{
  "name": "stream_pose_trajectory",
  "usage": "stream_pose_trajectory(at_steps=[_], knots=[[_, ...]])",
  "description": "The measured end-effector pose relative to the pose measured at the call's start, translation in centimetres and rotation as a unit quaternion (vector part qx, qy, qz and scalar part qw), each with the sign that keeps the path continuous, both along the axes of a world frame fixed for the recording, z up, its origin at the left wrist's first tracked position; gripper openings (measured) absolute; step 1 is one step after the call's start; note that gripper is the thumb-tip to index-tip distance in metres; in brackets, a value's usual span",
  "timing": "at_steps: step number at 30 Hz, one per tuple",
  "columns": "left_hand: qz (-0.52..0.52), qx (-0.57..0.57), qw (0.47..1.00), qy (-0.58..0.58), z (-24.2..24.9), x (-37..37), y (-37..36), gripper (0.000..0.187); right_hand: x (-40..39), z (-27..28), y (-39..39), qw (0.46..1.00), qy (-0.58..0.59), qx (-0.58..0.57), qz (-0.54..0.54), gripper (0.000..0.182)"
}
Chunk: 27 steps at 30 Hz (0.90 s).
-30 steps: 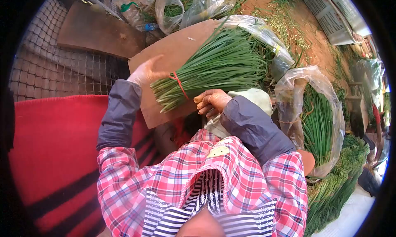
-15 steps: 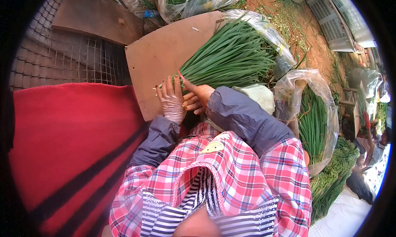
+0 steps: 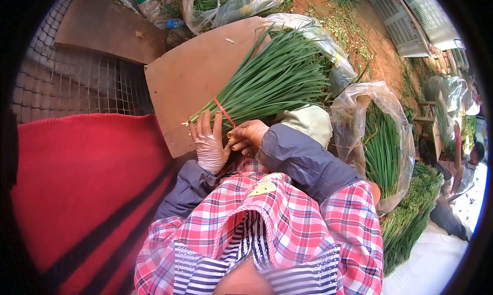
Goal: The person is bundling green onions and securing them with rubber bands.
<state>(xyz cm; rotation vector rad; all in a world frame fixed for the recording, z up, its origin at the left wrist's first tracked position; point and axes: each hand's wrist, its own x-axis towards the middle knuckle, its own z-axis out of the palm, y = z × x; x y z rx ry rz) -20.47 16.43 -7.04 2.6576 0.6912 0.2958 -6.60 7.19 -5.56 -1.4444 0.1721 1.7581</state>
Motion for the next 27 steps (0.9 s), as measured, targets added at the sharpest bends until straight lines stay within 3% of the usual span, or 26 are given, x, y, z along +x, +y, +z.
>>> stream_pose_trajectory(at_steps=[2,5,9,10,13,14,17,19,24,27], knots=[[-0.019,0.001,0.999,0.036,1.7,0.4,0.5,0.080,-0.1,-0.1,-0.1,1.000,-0.013,0.011,-0.013,0.025],[-0.066,0.026,0.994,0.083,3.8,2.0,1.6,0.077,0.6,-1.0,0.2,0.998,0.015,-0.033,0.050,0.015],[-0.070,0.026,0.989,0.125,2.9,3.8,2.0,0.097,1.6,-2.2,-0.4,0.996,0.050,0.043,0.053,0.018],[-0.060,0.032,0.985,0.159,2.1,3.8,2.2,0.108,1.5,-2.1,-0.5,0.997,0.049,0.039,0.039,0.018],[-0.030,0.075,0.981,0.175,0.4,3.9,2.6,0.108,1.0,-1.8,-0.5,0.987,0.076,0.124,-0.069,0.017],[-0.026,0.086,0.987,0.131,0.2,3.8,2.7,0.097,1.1,-1.5,-0.1,0.987,0.082,0.118,-0.079,0.015],[-0.044,0.065,0.996,0.042,-0.6,4.2,5.4,0.088,0.4,0.0,2.4,0.932,-0.193,0.303,-0.047,0.014],[-0.078,0.128,0.988,0.029,1.7,5.6,7.9,0.071,1.0,2.6,4.6,0.975,-0.060,0.179,-0.120,0.016],[-0.117,0.289,0.950,0.002,3.5,7.8,11.4,0.055,2.6,3.3,5.1,0.964,-0.094,0.234,-0.087,0.022],[-0.100,0.288,0.947,0.105,-1.8,6.5,9.4,0.054,2.9,-2.0,4.0,0.983,-0.160,0.093,0.013,0.023]])
